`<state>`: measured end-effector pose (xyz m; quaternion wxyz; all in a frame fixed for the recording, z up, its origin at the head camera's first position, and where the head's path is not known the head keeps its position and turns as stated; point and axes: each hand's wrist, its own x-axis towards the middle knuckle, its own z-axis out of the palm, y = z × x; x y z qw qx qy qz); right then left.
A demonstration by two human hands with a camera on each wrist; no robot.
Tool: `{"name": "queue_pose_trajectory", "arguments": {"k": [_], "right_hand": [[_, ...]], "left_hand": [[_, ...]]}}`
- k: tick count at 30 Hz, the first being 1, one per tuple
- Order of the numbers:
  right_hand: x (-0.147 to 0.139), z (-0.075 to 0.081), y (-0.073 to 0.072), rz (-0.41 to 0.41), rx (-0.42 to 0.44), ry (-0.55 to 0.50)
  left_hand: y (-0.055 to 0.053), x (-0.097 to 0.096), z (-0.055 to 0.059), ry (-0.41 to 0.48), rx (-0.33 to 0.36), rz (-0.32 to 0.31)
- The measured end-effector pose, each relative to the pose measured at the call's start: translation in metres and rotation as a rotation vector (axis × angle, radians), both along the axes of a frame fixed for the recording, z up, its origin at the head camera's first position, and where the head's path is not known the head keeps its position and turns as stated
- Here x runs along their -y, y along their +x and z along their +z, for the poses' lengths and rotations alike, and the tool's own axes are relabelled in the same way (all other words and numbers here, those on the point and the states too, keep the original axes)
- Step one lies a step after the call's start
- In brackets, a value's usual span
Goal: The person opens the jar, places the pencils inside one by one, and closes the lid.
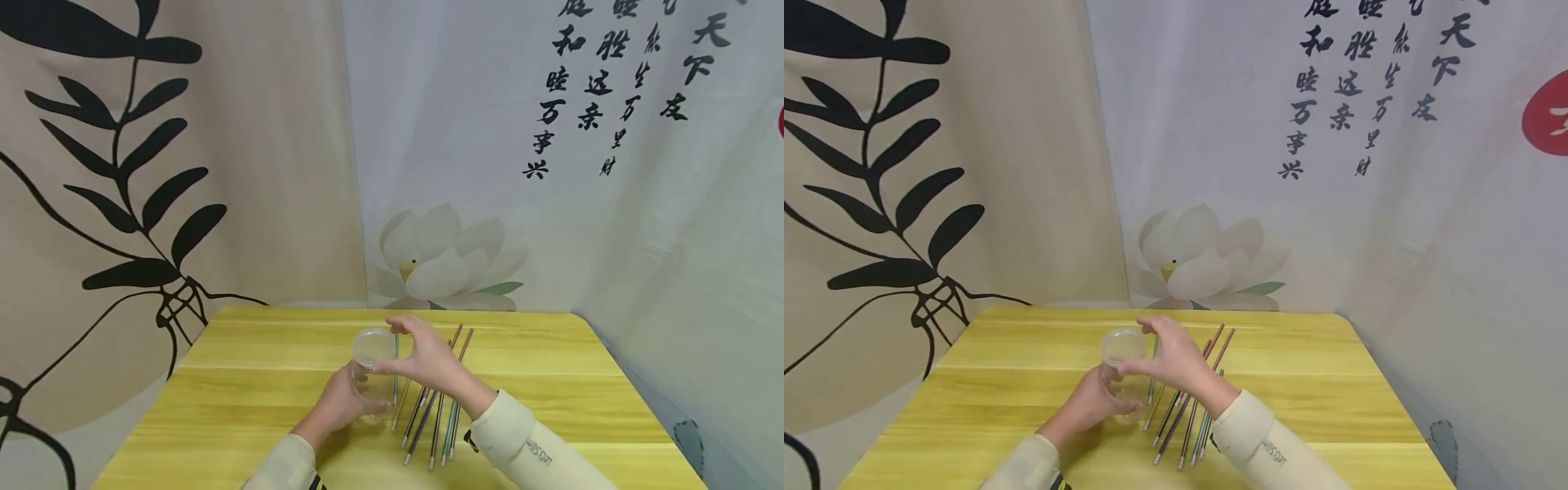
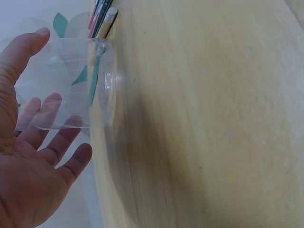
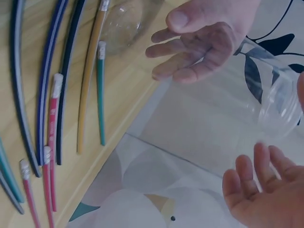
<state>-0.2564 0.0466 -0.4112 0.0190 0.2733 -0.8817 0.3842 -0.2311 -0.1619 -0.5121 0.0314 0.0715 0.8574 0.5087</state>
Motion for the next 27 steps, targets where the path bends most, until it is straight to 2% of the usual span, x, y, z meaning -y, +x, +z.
{"name": "queue_pose_trajectory", "arguments": {"k": [8, 14, 18, 27], "right_hand": [[0.003, 0.002, 0.002, 0.121, -0.068, 0.006], [0.017, 0.0, 0.006, 0.062, -0.107, 0.037], [0.018, 0.001, 0.006, 0.057, -0.062, 0.016], [0.005, 0.006, -0.005, 0.218, 0.039, -0.04]], "left_hand": [[-0.001, 0.003, -0.002, -0.001, -0.005, -0.011], [0.0, 0.003, -0.003, 0.023, 0.013, -0.054], [0.0, 0.003, -0.003, 0.031, 0.022, -0.068], [-0.001, 0.002, 0.003, 0.029, 0.018, -0.059]]}}
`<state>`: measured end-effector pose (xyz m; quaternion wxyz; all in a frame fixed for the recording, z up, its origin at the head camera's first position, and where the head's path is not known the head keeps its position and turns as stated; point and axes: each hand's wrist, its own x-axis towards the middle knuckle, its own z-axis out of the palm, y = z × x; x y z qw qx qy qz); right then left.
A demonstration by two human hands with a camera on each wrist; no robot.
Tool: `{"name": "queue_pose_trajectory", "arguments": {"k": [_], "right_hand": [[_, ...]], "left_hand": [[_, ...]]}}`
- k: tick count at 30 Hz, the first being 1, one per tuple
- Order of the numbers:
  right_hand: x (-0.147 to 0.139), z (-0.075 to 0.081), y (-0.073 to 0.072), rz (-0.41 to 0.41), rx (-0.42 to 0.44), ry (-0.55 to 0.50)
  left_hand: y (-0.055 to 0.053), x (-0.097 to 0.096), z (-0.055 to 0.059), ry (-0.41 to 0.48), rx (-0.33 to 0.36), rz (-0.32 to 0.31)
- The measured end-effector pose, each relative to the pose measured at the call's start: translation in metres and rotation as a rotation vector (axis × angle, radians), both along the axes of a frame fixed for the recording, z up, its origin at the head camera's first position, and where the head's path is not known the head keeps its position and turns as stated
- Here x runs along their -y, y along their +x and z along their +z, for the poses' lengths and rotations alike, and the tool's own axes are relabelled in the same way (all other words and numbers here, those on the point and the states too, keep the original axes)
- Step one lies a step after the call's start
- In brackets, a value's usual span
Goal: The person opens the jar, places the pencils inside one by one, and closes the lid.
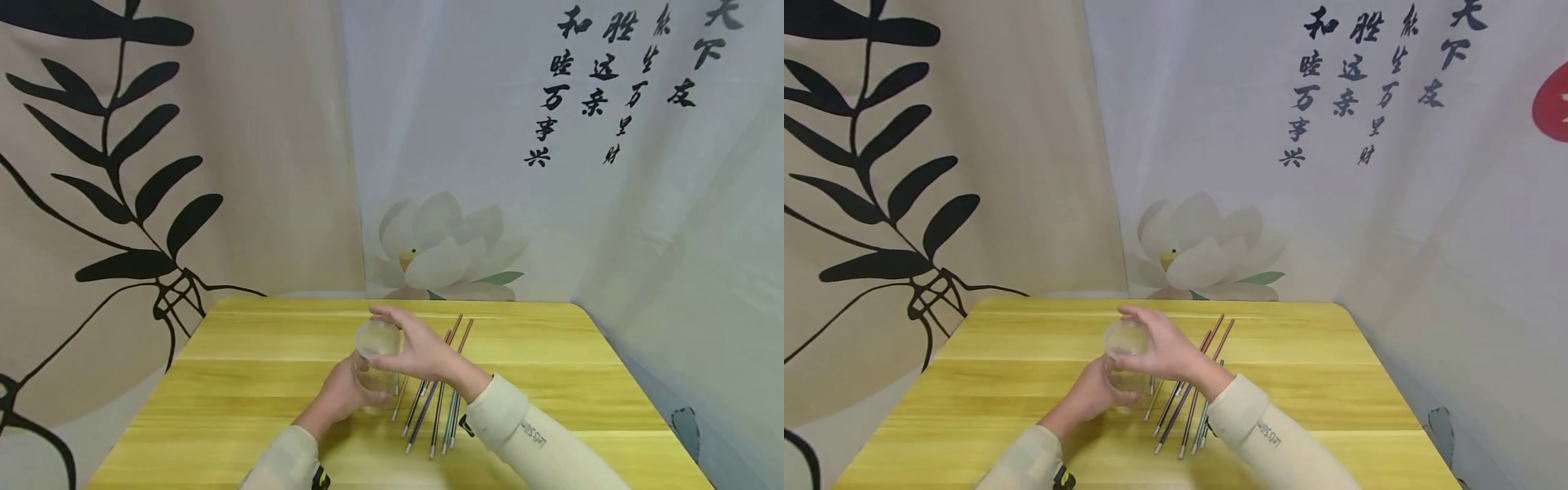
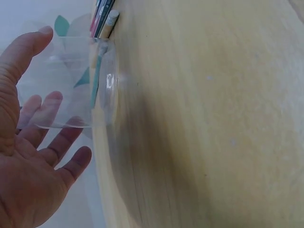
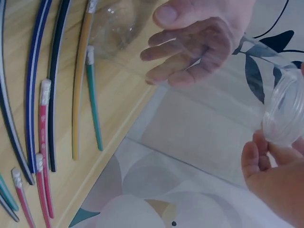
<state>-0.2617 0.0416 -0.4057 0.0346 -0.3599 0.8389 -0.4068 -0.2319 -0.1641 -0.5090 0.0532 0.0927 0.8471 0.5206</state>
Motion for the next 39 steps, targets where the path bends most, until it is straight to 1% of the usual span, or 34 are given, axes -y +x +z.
{"name": "queue_pose_trajectory", "arguments": {"k": [5, 7, 11, 14, 17, 20, 22, 24, 26, 29, 31, 33, 34, 36, 37, 39], "right_hand": [[-0.001, 0.001, -0.002, 0.055, -0.014, 0.009], [-0.002, 0.002, -0.004, 0.063, -0.018, 0.02], [-0.011, 0.001, -0.009, 0.011, -0.027, 0.039], [-0.018, 0.0, -0.009, -0.025, -0.048, 0.038], [-0.017, 0.0, -0.006, -0.005, -0.08, 0.023], [-0.01, -0.001, -0.001, 0.013, -0.118, 0.026], [-0.004, -0.003, 0.002, -0.005, -0.137, 0.04], [0.002, -0.005, 0.005, -0.047, -0.144, 0.054], [0.006, -0.006, 0.008, -0.092, -0.133, 0.045], [0.009, -0.006, 0.011, -0.144, -0.077, -0.016], [0.008, -0.002, 0.011, -0.168, -0.046, -0.07], [0.003, 0.003, 0.008, -0.203, -0.042, -0.107], [-0.001, 0.004, 0.006, -0.233, -0.047, -0.108], [-0.012, 0.002, -0.001, -0.315, -0.069, -0.088], [-0.018, -0.002, -0.005, -0.362, -0.07, -0.061], [-0.033, -0.014, -0.012, -0.447, -0.038, 0.017]], "left_hand": [[0.0, -0.001, 0.002, -0.032, -0.02, 0.026], [0.001, -0.002, 0.002, -0.026, -0.009, 0.035], [0.003, -0.003, 0.001, -0.017, 0.009, 0.036], [0.003, -0.002, 0.001, -0.033, -0.001, 0.036], [0.002, -0.001, 0.002, -0.04, -0.019, 0.035], [0.0, 0.0, 0.001, -0.038, -0.036, 0.032], [0.0, 0.0, 0.0, -0.04, -0.031, 0.026], [0.001, -0.001, -0.001, -0.042, -0.023, 0.014], [0.003, -0.003, -0.002, -0.034, -0.006, 0.003], [0.005, -0.004, -0.004, -0.02, 0.012, 0.006], [0.006, -0.004, -0.004, -0.021, 0.007, 0.017], [0.006, -0.004, -0.004, -0.024, -0.005, 0.028], [0.006, -0.004, -0.003, -0.029, -0.01, 0.032], [0.005, -0.004, -0.002, -0.018, -0.008, 0.032], [0.004, -0.004, -0.002, -0.012, -0.004, 0.033], [0.004, -0.003, -0.001, -0.009, 0.008, 0.039]]}}
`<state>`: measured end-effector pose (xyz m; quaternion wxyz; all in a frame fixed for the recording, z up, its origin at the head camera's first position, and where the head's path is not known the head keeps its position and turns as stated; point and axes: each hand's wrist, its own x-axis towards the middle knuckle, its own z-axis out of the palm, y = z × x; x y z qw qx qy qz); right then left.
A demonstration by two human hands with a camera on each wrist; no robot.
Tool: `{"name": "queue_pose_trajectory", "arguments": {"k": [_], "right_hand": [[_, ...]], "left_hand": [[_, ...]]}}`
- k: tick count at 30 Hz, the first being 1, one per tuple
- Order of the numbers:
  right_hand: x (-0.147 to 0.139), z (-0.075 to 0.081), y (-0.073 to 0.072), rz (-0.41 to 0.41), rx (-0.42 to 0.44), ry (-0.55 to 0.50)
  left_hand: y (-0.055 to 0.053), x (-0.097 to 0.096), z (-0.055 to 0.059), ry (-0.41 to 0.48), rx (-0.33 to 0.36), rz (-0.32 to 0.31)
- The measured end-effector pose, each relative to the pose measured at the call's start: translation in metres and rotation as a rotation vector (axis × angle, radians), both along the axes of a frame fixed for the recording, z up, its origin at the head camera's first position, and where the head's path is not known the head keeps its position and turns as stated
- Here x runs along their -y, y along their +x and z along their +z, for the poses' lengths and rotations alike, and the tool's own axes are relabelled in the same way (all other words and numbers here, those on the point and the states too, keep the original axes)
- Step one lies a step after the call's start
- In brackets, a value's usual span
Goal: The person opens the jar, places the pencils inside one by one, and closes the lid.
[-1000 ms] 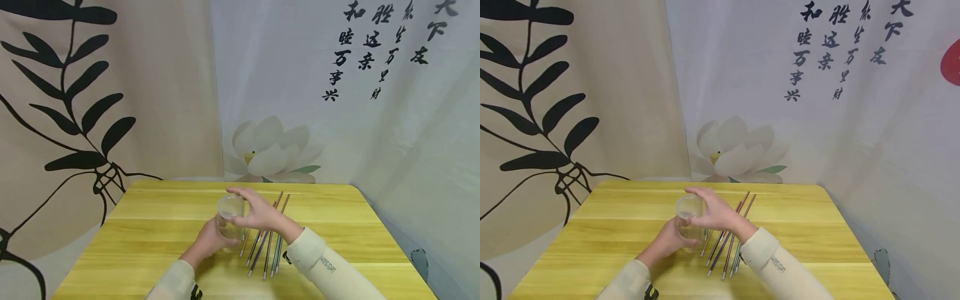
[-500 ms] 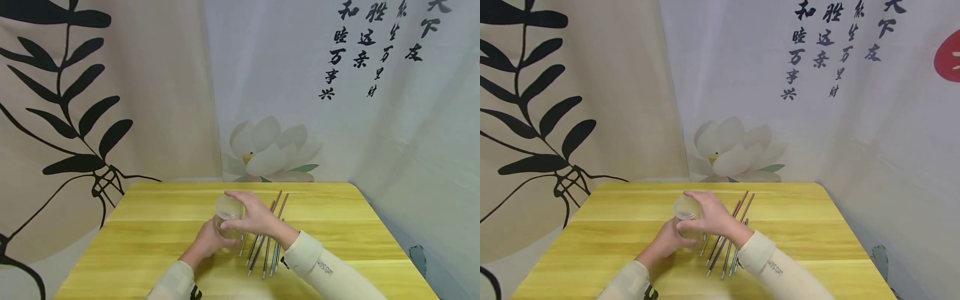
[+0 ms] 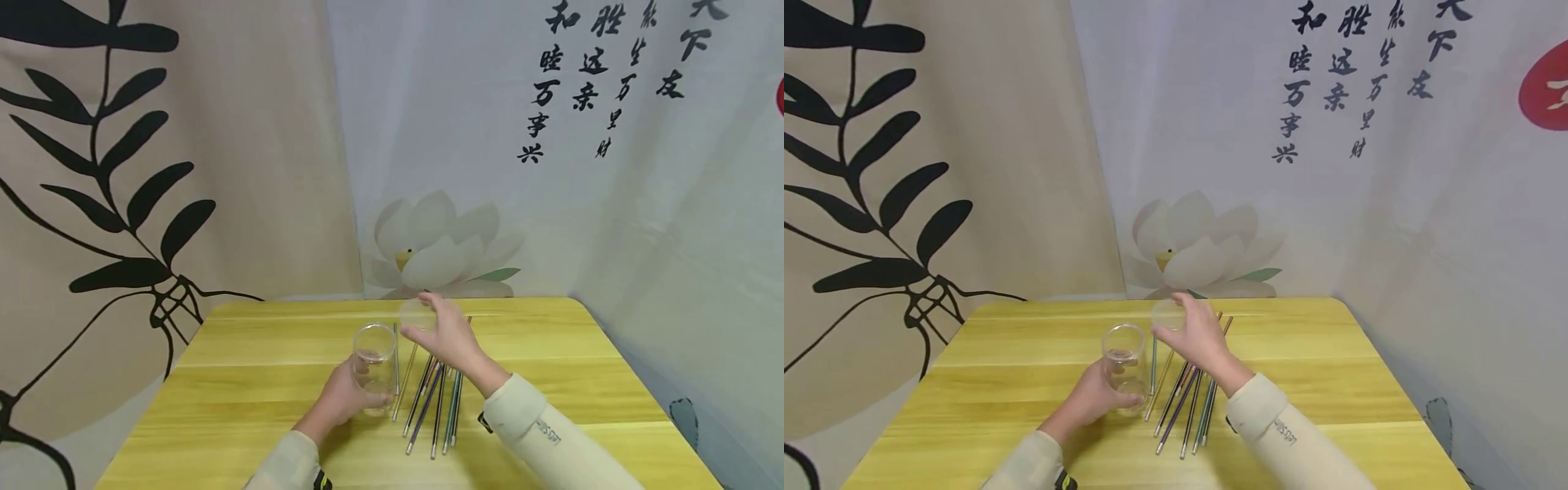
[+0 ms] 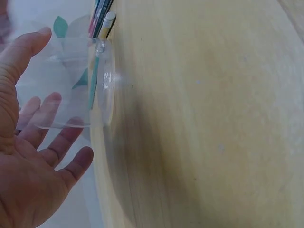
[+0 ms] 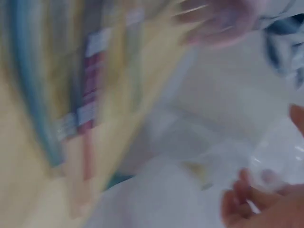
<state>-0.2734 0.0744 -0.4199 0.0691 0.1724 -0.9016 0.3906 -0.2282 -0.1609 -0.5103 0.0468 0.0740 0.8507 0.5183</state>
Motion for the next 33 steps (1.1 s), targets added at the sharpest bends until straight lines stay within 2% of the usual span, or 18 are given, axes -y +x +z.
{"name": "queue_pose_trajectory", "arguments": {"k": [3, 6, 9, 13, 17, 26, 29, 33], "right_hand": [[-0.019, -0.026, -0.007, -0.042, 0.093, 0.136], [-0.031, -0.05, -0.009, 0.008, 0.163, 0.256], [-0.035, -0.065, -0.007, 0.056, 0.18, 0.349], [-0.034, -0.078, -0.001, 0.084, 0.138, 0.454], [-0.032, -0.083, 0.005, 0.079, 0.099, 0.518], [-0.03, -0.081, 0.006, 0.061, 0.083, 0.553], [-0.027, -0.079, 0.002, 0.048, 0.051, 0.527], [-0.016, -0.074, -0.011, 0.041, 0.025, 0.459]], "left_hand": [[0.0, 0.0, -0.002, 0.0, 0.014, 0.01], [-0.001, 0.001, -0.003, -0.005, 0.023, 0.019], [-0.002, 0.001, -0.003, -0.006, 0.015, 0.021], [-0.001, -0.001, -0.002, -0.001, 0.008, 0.014], [0.001, -0.002, -0.002, 0.009, 0.011, 0.001], [-0.002, -0.002, -0.004, 0.003, -0.013, -0.01], [-0.003, -0.002, -0.005, -0.007, -0.012, -0.007], [-0.003, -0.002, -0.004, -0.005, -0.002, 0.012]]}}
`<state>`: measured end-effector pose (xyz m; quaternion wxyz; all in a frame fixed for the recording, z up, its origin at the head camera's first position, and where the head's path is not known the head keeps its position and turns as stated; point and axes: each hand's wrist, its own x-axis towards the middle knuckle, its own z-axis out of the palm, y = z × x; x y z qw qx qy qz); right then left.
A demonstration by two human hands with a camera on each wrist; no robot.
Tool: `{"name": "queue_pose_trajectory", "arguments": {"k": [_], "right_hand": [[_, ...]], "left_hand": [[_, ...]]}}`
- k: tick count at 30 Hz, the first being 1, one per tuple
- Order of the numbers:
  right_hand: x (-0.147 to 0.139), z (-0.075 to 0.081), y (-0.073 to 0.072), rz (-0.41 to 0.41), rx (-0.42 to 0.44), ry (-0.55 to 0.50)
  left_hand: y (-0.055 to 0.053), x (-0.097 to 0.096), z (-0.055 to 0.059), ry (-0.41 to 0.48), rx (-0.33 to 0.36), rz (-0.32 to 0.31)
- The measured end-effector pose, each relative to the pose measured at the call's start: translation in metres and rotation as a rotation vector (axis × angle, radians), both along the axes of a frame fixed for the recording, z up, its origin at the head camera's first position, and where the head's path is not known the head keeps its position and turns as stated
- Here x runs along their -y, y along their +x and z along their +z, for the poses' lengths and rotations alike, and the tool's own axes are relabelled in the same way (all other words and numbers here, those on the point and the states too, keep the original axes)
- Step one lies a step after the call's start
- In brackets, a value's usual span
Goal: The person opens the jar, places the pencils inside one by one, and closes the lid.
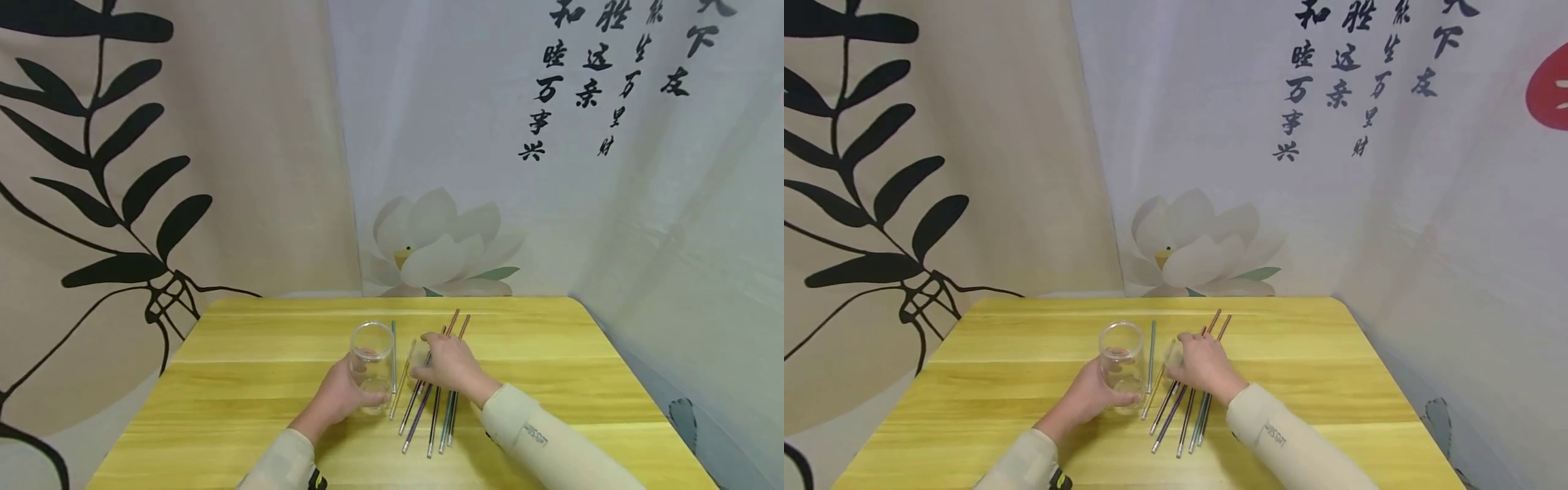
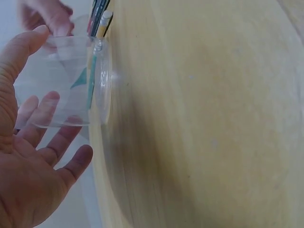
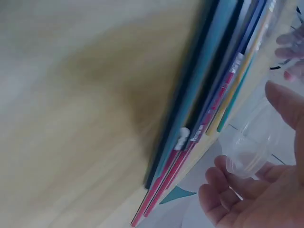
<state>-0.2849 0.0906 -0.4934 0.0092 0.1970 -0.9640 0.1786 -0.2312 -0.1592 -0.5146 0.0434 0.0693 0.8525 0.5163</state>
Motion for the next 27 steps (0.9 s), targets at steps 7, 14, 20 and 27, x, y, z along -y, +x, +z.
{"name": "queue_pose_trajectory", "arguments": {"k": [7, 14, 20, 27], "right_hand": [[0.013, -0.016, -0.021, 0.03, 0.049, -0.021], [0.009, -0.032, -0.02, 0.025, 0.014, 0.055], [0.006, -0.025, -0.02, 0.001, 0.029, 0.07], [0.003, -0.019, -0.022, 0.014, 0.079, 0.062]], "left_hand": [[0.002, -0.005, -0.001, -0.003, 0.011, -0.004], [0.004, -0.007, -0.003, -0.009, 0.023, 0.004], [0.003, -0.005, -0.003, -0.014, 0.002, -0.005], [0.0, -0.002, 0.001, -0.01, -0.005, 0.015]]}}
